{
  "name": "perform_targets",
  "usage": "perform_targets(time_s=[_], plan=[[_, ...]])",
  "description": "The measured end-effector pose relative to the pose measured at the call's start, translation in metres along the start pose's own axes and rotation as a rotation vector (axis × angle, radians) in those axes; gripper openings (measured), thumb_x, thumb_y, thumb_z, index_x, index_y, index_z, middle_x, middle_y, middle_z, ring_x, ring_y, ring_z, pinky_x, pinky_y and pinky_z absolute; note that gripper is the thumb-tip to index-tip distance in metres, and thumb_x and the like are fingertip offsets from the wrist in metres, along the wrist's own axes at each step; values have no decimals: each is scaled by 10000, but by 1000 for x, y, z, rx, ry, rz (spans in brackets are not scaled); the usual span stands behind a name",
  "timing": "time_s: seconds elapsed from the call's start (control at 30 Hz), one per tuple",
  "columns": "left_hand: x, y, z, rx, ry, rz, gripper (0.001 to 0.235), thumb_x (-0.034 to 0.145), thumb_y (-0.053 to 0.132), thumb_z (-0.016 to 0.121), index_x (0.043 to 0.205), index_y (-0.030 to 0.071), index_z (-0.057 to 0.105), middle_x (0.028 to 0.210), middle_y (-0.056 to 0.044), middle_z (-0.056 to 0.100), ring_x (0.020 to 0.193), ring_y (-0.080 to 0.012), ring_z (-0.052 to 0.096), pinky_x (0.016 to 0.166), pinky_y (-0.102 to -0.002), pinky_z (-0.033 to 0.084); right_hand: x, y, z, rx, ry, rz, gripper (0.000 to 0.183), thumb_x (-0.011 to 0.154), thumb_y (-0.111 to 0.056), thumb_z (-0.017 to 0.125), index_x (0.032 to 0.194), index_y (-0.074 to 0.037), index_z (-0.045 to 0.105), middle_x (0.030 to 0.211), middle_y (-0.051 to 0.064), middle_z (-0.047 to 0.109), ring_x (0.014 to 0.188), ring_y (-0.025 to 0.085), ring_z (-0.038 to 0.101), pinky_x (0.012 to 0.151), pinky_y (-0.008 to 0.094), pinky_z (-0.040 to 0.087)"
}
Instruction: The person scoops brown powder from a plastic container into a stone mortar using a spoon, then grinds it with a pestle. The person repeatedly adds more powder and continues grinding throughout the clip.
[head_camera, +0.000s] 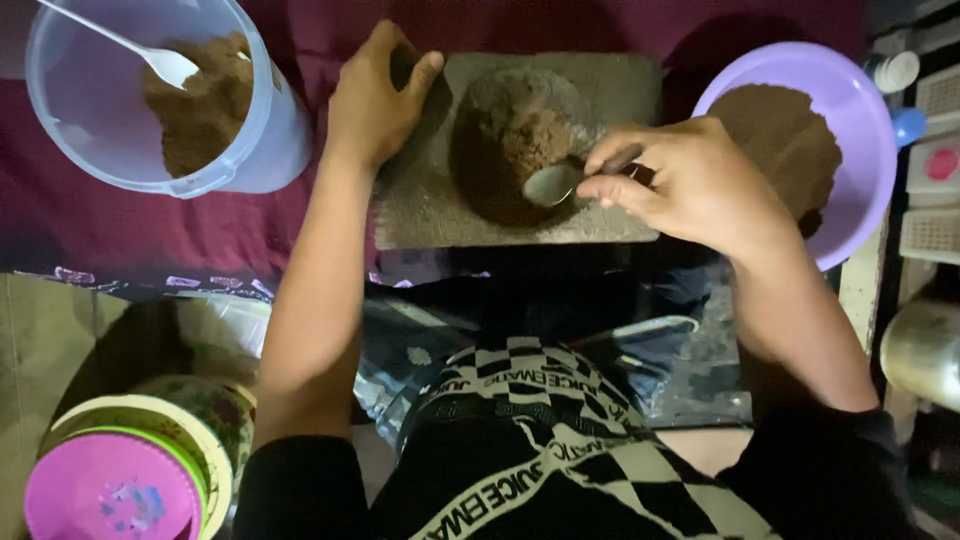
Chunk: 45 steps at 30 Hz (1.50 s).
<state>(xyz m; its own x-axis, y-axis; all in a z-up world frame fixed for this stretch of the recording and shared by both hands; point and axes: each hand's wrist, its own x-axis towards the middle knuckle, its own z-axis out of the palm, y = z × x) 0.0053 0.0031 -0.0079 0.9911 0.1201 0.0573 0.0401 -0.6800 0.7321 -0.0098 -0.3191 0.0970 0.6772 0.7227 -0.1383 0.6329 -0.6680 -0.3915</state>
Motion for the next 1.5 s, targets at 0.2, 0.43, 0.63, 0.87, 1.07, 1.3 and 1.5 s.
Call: perform_targets(time_s=[0.2, 0.43, 0.63, 0.87, 1.07, 1.3, 1.5], plan=[[-2, 8, -3, -1, -19, -26, 304, 1021, 424, 647, 968, 146, 537, 983, -34, 726, 906, -295, 661, 698, -483, 451, 46, -13, 15, 367, -247, 114, 298, 940, -231, 714, 664, -131, 763, 999, 6, 855, 909, 68, 829, 713, 185, 656], [1, 12, -4, 18, -37, -52, 313, 1019, 454, 626, 1006, 152, 549, 1031, -53, 723, 954, -333, 663, 719, -510, 455, 71, -24, 19, 262, -247, 168, 286, 1001, -324, 628, 986, -104, 810, 1181, 10, 793, 1041, 153, 778, 888, 279, 618], [-1, 1, 1, 24, -39, -46, 324, 1018, 460, 625, 1032, 143, 559, 1074, -71, 734, 998, -350, 671, 734, -520, 461, 32, 14, 16, 486, 82, -85, 136, 1022, -37, 627, 1081, -47, 749, 893, 87, 806, 763, 137, 800, 632, 229, 640], [0, 4, -2, 33, -51, -48, 338, 1053, 466, 639, 1010, 147, 536, 959, -47, 704, 875, -301, 665, 702, -482, 461, 58, -33, 36, 480, -258, 224, 225, 1002, -281, 607, 1141, -230, 776, 930, -56, 844, 292, 19, 298, 297, 196, 193], [-3, -2, 1, 14, -13, 12, 344, 1069, 402, 656, 975, 129, 469, 873, -63, 645, 806, -317, 623, 679, -487, 443, 70, -13, 31, 750, 130, 77, 77, 1016, -38, 639, 1091, -43, 651, 879, 130, 786, 740, 145, 790, 622, 230, 674], [-1, -2, -1, 23, -22, 24, 312, 1067, 411, 661, 999, 139, 523, 971, -42, 705, 892, -289, 660, 663, -484, 458, 57, 19, 35, 659, 429, -227, 118, 1065, 81, 748, 1065, 96, 631, 922, 192, 748, 839, 241, 784, 719, 290, 674], [4, -6, 2, 17, 26, 81, 293, 1058, 376, 676, 1025, 119, 538, 939, -72, 700, 852, -334, 656, 650, -508, 446, 47, 26, 55, -73, 193, -370, 266, 1164, -117, 568, 973, -47, 738, 663, 33, 609, 531, 137, 610, 439, 202, 520]])
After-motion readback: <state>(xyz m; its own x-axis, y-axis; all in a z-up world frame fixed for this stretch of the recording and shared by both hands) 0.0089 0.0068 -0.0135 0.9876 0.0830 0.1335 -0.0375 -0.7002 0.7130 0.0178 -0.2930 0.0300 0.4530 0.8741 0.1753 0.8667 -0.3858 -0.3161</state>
